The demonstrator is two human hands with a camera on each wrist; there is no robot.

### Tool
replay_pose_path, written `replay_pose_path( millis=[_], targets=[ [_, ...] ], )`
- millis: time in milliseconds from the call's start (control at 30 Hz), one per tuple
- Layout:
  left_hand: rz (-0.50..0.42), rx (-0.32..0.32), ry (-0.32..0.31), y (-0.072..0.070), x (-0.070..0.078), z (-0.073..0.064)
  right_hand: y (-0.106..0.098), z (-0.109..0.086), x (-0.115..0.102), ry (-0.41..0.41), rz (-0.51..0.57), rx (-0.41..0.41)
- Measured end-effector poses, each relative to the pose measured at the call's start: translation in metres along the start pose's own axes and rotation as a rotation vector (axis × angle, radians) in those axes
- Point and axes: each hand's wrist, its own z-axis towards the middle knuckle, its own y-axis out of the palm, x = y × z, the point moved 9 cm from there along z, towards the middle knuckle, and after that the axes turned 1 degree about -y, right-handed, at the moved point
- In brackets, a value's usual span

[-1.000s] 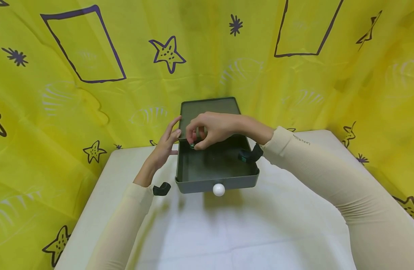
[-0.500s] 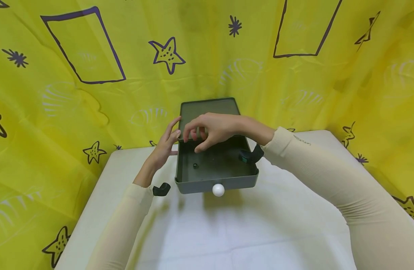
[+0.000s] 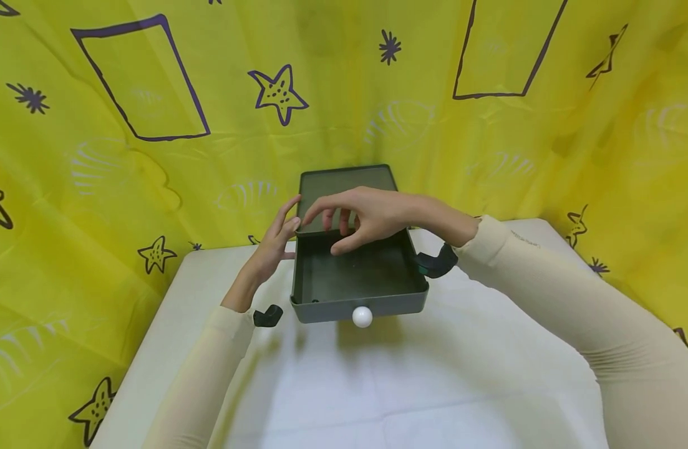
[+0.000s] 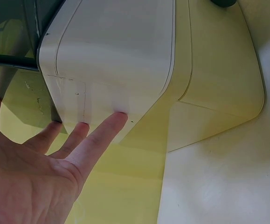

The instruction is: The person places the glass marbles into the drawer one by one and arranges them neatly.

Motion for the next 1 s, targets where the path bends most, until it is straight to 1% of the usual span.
replay_pose_path(
  millis=[167, 333, 567, 700, 833, 1000],
  targets=[
    [0.004, 0.003, -0.005, 0.000, -0.001, 0.000, -0.006, -0.016, -0.005, -0.013, 0.025, 0.053],
    [-0.003, 0.002, -0.008, 0.000, 0.000, 0.000, -0.010, -0.036, -0.011, -0.038, 0.027, 0.091],
    [-0.001, 0.000, 0.000, 0.000, 0.001, 0.000, -0.015, -0.069, -0.020, -0.014, 0.056, 0.146],
    [-0.002, 0.000, 0.004, 0.000, 0.001, 0.000, -0.017, -0.087, -0.025, -0.017, 0.082, 0.181],
    [0.002, 0.004, 0.000, 0.000, 0.001, 0.001, -0.012, -0.103, -0.028, -0.051, 0.129, 0.206],
    [0.005, 0.006, -0.009, 0.000, 0.001, 0.000, 0.000, -0.122, -0.033, -0.115, 0.194, 0.231]
  ],
)
